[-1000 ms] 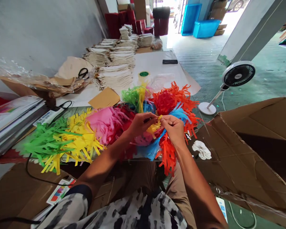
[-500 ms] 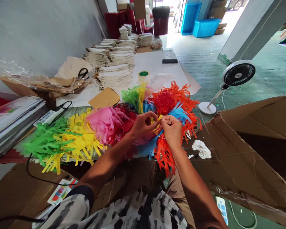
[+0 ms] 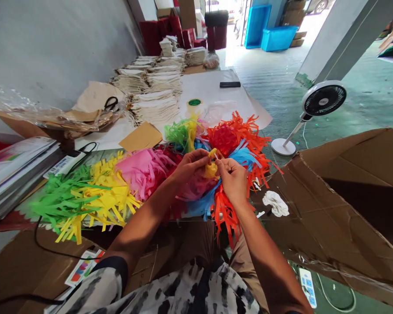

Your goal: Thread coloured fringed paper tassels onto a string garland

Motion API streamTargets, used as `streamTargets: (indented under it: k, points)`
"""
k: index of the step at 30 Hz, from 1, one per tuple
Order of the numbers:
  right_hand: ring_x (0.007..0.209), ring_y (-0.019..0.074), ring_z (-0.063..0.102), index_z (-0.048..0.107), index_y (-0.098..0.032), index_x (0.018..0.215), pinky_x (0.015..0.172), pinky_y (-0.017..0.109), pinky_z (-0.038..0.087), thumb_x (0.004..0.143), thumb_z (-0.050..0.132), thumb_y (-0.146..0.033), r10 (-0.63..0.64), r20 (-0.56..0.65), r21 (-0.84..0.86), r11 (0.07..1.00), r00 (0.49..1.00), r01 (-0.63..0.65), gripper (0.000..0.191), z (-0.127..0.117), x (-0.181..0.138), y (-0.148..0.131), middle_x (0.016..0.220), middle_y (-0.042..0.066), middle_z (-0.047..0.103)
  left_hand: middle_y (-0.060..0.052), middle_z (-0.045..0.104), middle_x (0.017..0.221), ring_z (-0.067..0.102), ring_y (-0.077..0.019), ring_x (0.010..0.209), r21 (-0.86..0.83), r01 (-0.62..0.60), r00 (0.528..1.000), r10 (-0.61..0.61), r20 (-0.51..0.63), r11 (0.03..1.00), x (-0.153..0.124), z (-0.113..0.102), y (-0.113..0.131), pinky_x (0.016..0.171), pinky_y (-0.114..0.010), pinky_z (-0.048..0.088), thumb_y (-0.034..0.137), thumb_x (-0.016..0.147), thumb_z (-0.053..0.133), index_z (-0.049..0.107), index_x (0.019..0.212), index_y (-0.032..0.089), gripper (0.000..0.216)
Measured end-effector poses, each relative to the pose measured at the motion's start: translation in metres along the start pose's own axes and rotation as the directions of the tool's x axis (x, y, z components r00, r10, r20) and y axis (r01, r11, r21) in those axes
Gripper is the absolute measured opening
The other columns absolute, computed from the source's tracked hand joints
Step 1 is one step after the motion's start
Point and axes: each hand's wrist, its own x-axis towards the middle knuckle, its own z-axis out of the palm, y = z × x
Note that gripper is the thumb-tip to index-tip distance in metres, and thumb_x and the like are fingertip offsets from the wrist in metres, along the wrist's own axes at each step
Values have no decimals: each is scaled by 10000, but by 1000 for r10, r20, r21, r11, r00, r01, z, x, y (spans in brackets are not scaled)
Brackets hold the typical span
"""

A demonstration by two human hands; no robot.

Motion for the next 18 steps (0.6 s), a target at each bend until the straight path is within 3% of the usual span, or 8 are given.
streamTargets:
  k: [7,13,18]
  points:
    - [544,133,452,635,-214,684,560,297,317,965,661,-587,-56,28,-108,992,998,59,469,1,-1,-7,583,-15,600,13,645,734,516,-80,582,110,-56,997,61,-43,992,1,-2,-1,555,-218,435,662,812,817,722,874,168,507]
    - [543,131,448,649,-213,718,557,291,331,959,676,-611,-46,73,-102,993,996,53,466,1,-2,-4,591,-23,601,47,548,622,464,-71,537,219,-77,993,95,-72,973,-1,0,-4,519,-215,342,713,815,784,688,830,154,567]
    - [559,132,435,669,-214,727,558,292,316,935,684,-687,-69,64,-76,994,996,74,516,0,-2,-1,593,-30,565,29,606,715,501,-74,601,251,-118,988,139,-69,961,0,1,-2,558,-206,357,654,767,857,692,868,158,532]
